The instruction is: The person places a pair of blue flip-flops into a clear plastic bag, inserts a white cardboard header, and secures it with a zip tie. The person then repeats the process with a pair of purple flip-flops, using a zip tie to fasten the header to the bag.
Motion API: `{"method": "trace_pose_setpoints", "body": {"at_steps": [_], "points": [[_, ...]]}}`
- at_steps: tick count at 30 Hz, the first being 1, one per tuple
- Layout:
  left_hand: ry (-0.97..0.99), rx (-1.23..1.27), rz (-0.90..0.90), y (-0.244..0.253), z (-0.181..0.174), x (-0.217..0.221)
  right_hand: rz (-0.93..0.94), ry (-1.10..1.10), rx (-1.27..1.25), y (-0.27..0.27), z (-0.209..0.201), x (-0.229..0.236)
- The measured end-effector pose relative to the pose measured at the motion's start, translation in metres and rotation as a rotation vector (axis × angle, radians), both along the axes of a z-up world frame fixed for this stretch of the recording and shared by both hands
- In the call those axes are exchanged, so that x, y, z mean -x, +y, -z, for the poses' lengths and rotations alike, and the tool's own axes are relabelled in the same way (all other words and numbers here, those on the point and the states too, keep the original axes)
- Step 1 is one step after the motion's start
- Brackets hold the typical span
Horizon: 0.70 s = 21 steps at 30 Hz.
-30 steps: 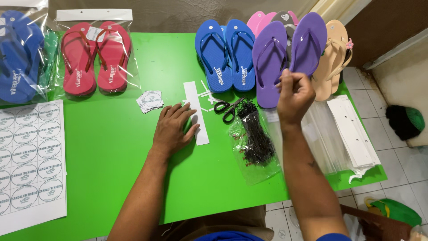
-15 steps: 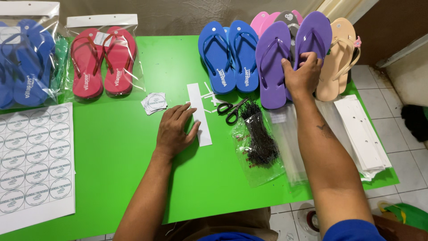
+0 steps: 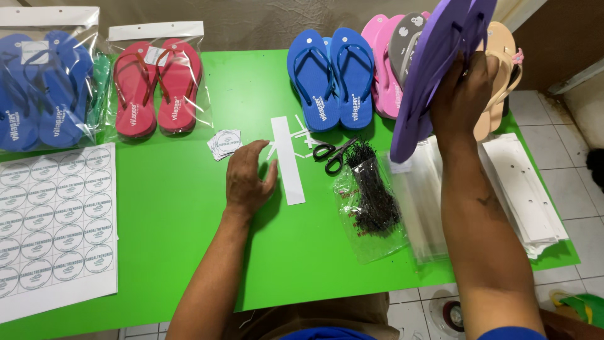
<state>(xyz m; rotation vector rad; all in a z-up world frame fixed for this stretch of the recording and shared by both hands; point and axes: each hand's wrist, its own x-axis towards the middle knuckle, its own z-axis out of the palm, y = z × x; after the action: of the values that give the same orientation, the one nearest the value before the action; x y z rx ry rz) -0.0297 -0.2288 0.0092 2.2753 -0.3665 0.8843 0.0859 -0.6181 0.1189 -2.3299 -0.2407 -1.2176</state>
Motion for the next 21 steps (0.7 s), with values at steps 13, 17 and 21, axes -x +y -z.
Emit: {"method": "trace_pose_setpoints", "body": {"at_steps": [13, 17, 21], "points": [[-0.031, 0.860, -0.361, 0.035, 0.027, -0.017, -0.357, 0.645, -0.240, 0.193, 0.002, 0.141], [-0.067, 0.917, -0.395, 0.060, 0.027, -0.022, -0.334, 0.772, -0.189, 0.222, 0.033, 0.148], [-0.088, 0.911, -0.409, 0.074, 0.031, -0.025, -0.357, 0.914, -0.271, 0.238, 0.045, 0.150]]}}
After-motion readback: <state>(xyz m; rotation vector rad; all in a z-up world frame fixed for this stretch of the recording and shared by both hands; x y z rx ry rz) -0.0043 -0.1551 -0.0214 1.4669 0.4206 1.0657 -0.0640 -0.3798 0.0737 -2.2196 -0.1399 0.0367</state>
